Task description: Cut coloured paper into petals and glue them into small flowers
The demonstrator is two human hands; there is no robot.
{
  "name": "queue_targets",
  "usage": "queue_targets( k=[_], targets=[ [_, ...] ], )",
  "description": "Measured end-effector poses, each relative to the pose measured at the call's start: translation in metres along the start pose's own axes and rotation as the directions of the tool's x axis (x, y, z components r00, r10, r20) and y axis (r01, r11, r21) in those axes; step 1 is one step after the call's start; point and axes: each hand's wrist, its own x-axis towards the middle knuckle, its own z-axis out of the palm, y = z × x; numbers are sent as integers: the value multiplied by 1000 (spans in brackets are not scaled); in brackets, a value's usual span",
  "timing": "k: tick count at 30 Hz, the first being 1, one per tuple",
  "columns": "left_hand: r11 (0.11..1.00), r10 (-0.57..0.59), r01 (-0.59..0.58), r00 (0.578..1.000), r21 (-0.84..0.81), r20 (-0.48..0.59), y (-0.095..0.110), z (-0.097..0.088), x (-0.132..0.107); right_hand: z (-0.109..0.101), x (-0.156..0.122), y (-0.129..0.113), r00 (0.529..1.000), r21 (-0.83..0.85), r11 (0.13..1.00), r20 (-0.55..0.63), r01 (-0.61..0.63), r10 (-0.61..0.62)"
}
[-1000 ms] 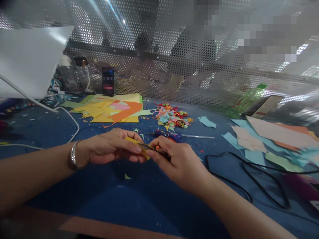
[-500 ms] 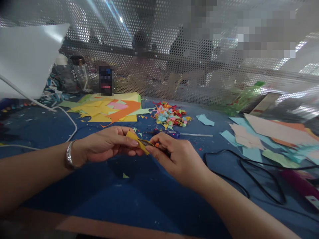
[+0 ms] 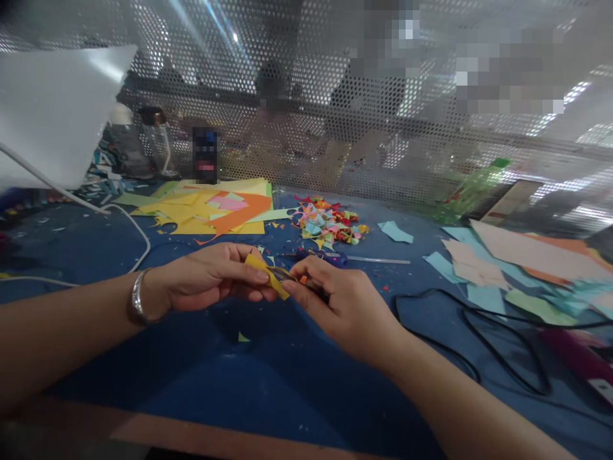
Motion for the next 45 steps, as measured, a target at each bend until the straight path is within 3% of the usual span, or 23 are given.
queue_targets(
  k=[45],
  targets=[
    [996, -40, 36, 998, 84, 49, 0, 2, -1, 1, 1, 0, 999, -29, 999, 41, 22, -21]
  ],
)
